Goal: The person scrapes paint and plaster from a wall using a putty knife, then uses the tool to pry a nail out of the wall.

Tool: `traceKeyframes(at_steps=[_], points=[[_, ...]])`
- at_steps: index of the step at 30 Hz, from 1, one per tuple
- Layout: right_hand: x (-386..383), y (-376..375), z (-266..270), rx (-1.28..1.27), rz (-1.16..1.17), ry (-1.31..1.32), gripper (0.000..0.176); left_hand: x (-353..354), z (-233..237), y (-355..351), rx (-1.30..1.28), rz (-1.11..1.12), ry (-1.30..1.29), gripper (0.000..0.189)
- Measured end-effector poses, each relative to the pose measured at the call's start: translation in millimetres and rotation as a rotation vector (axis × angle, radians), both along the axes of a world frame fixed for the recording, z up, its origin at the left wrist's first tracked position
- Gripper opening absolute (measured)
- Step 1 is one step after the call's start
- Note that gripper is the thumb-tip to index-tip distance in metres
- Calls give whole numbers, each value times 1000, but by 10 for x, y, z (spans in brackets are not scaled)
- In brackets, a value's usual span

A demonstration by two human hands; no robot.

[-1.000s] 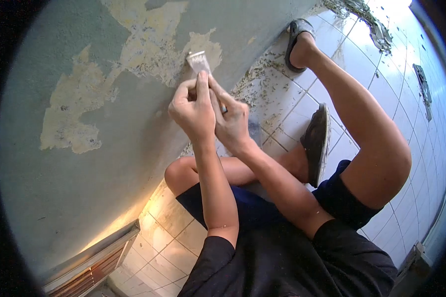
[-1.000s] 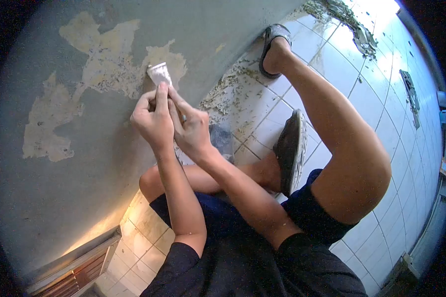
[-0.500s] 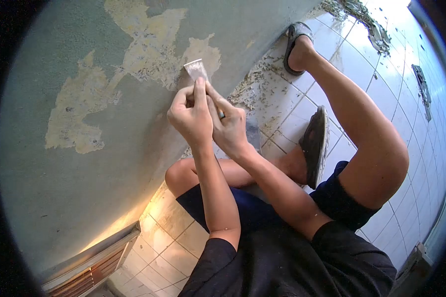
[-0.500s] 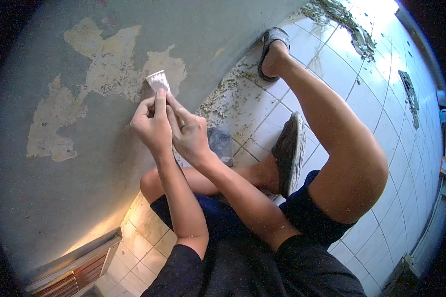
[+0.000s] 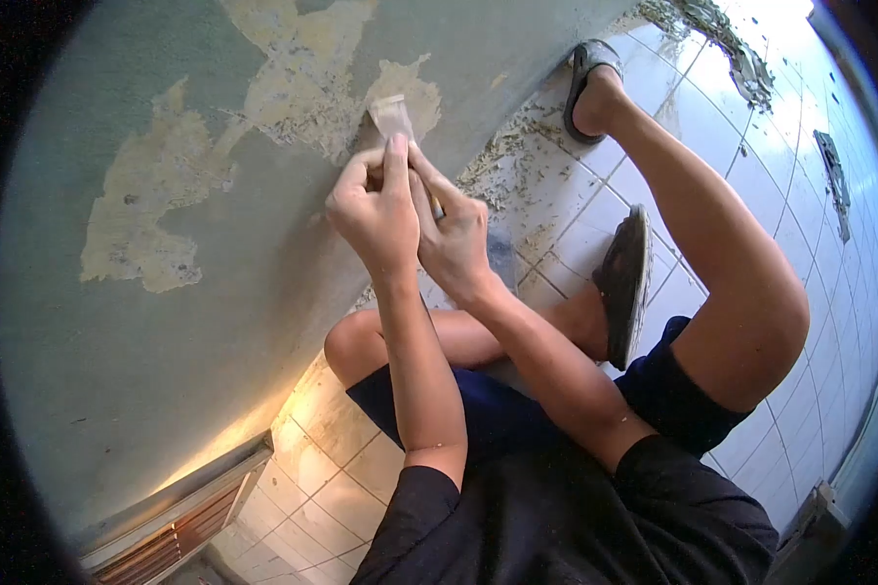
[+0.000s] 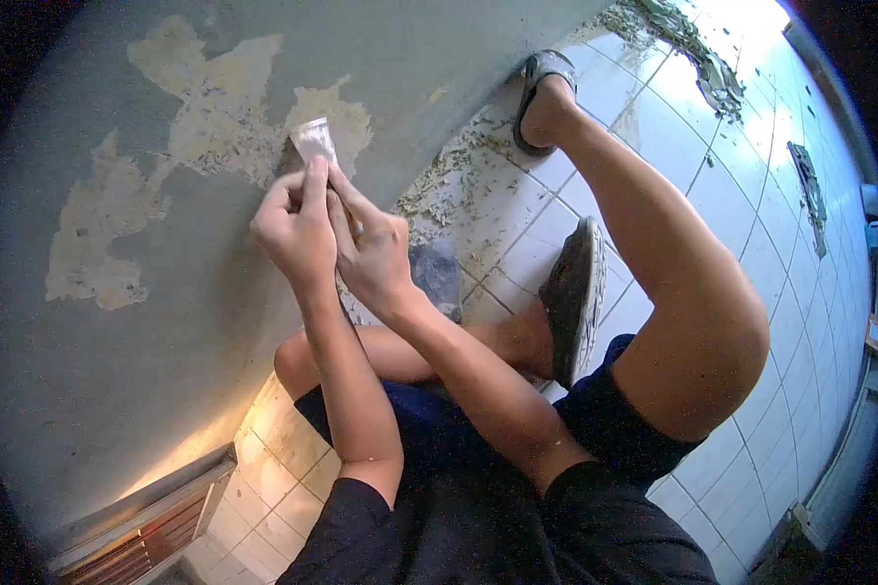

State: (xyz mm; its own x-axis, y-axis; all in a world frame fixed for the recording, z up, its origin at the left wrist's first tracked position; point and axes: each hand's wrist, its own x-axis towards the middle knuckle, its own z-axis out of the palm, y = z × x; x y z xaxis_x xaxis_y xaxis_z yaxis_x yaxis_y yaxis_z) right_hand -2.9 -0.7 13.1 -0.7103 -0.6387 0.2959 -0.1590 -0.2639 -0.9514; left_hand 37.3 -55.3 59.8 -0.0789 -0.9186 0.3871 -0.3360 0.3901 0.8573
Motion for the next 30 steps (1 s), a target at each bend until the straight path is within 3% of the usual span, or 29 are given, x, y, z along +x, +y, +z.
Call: traceKeyframes(at_steps=[2,4,6,14,17,19,21,22,25,30], points=[[-77,-61,76,-87,-61,33,38,-91,77,-61,-60,-41,42,28],[-158,-27,212,-20,18,-46,38,-186,168,-63,-45,-45,128,29],[-156,-25,200,-61,-48,29,38,-154,151,-61,-47,-43,21,32],[-269,-37,297,-47,-31,23,38,-282,276,-64,-3,-55,116,29],[-371,-117,349,-39,-26,36,38,-352,316,-136,-91,-83,89,30],[-480,-193,434,-170,-107,118,38,-444,443,-187,-138,-114,75,30],[-565,-162,532,-114,-66,34,38,-597,569,-162,-168,-125,96,30],[-602,-149,570,-61,-26,-45,37,-595,552,-157,-169,-128,98,30],[-470,-82,463,-91,-72,75,37,-412,396,-140,-110,-91,-13,29],[-15,77,100,13,29,-21,38,-14,48,77,55,11,58,31]])
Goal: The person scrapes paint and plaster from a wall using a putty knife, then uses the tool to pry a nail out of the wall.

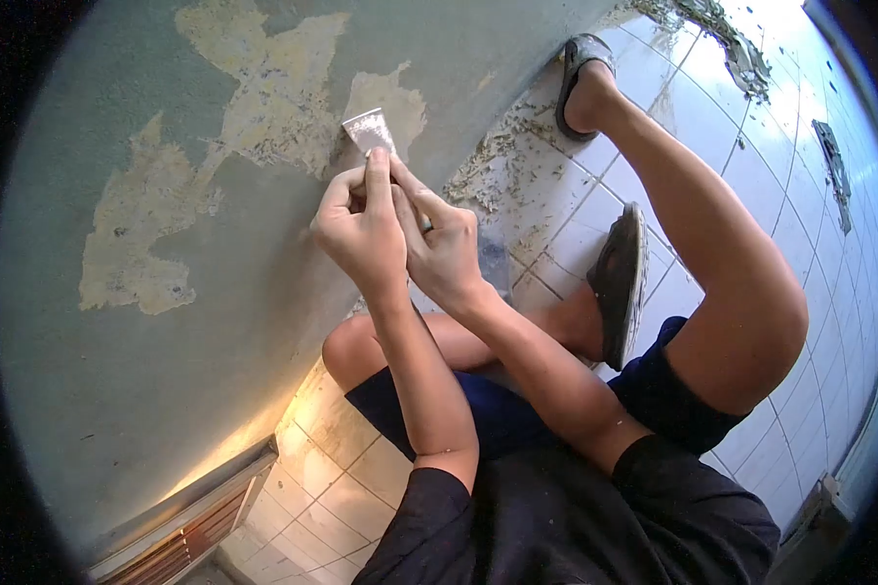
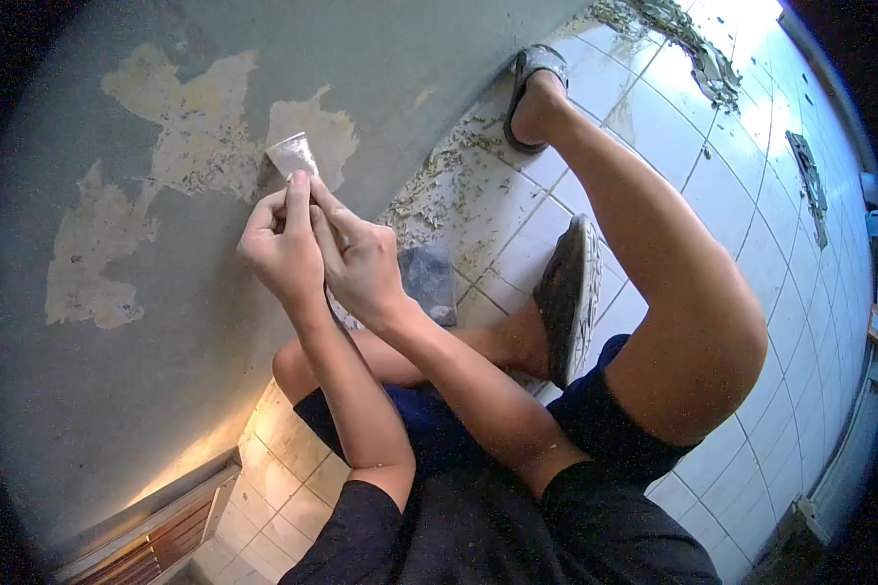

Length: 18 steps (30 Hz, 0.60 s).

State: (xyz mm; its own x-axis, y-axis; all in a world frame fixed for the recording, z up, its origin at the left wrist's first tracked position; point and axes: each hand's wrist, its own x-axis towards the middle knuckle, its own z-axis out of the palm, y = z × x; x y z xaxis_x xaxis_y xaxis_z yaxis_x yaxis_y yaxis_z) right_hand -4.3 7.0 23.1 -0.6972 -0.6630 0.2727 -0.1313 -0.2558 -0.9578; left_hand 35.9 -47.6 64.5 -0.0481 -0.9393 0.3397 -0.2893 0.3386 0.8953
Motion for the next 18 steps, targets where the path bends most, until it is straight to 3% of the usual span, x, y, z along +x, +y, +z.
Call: traceKeyframes(at_steps=[6,16,18], points=[[-80,-110,123,-103,-45,20,39,-92,154,-111,-74,-18,2,29],[-51,-20,212,9,0,19,38,-46,166,-52,-9,2,26,29],[-129,-127,192,-138,-99,80,37,-103,213,-133,-137,-52,-48,30]])
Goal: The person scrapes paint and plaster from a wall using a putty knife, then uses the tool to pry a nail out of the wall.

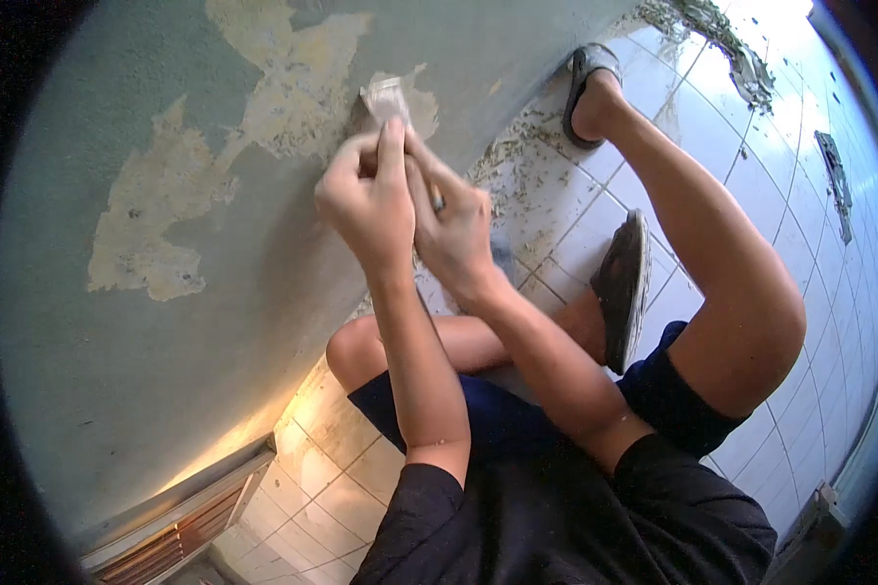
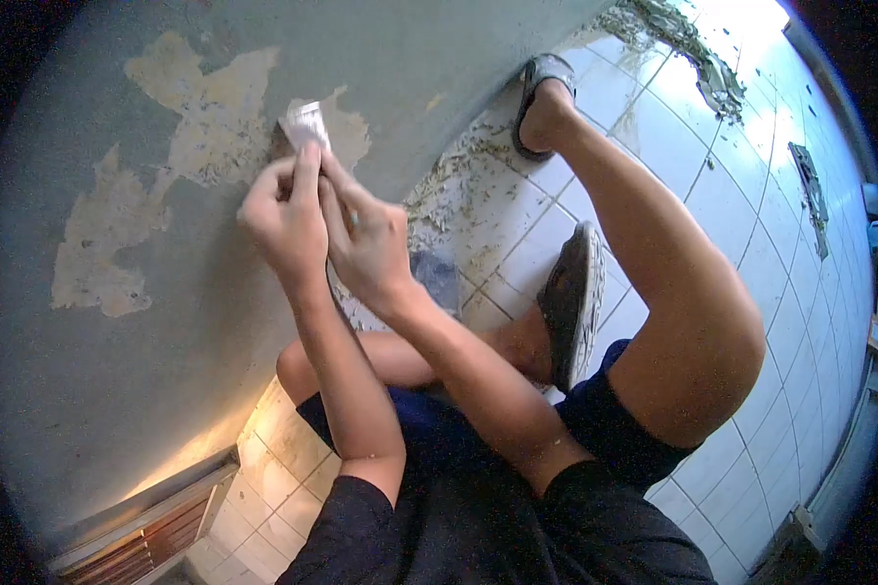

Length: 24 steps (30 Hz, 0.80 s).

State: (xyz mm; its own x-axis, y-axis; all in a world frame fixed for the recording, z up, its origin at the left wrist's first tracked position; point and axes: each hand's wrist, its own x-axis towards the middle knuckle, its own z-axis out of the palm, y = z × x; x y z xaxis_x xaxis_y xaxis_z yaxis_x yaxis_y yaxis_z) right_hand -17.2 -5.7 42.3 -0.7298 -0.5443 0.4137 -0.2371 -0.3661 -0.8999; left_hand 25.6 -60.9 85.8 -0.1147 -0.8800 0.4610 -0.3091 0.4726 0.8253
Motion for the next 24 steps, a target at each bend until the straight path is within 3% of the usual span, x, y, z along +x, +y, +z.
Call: traceKeyframes(at_steps=[10,13,24], points=[[144,97,-72,149,81,-38,40,90,-42,100,109,64,-6,33],[40,-12,-56,57,30,-12,39,14,-5,1,-26,31,-18,29],[138,51,-109,117,64,-2,41,95,-63,79,77,52,43,30]])
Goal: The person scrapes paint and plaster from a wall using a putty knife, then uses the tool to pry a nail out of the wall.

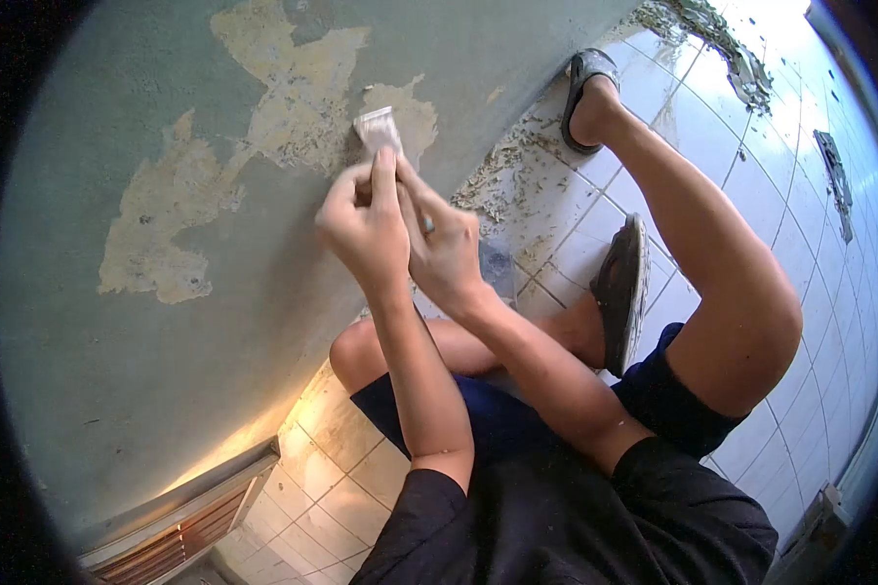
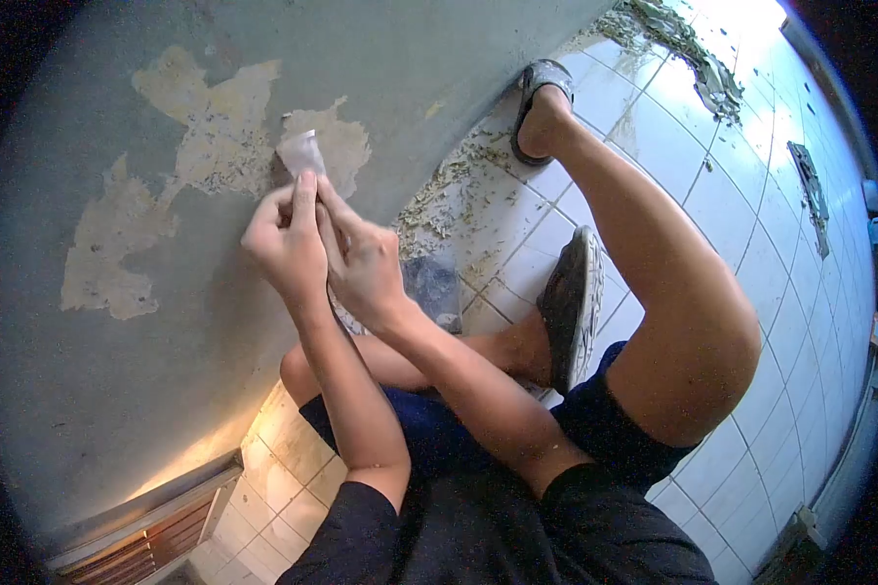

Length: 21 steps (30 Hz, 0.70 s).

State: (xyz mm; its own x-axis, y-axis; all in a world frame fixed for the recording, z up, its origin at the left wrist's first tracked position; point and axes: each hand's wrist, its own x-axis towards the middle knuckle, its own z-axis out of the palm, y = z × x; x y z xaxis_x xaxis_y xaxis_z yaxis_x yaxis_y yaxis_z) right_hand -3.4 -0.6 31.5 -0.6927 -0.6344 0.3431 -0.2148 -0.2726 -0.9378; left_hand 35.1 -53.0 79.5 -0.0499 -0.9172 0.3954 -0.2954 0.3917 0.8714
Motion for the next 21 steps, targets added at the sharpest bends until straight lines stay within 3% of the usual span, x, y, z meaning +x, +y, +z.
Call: traceKeyframes(at_steps=[2,6,9,14,16,21], points=[[-124,-109,75,-129,-82,56,41,-102,78,-108,-72,-55,-19,30],[-378,-35,441,-15,-15,-40,40,-356,319,-120,-68,-89,78,28],[-243,-46,216,-61,-52,18,38,-216,192,-77,-79,-24,-49,32],[103,81,6,-7,35,-74,39,81,-95,44,16,50,59,28],[4,36,67,-14,18,-32,39,29,34,1,-68,19,-49,28],[-327,-74,382,-80,-17,-12,39,-297,332,-89,-65,-34,62,29]])
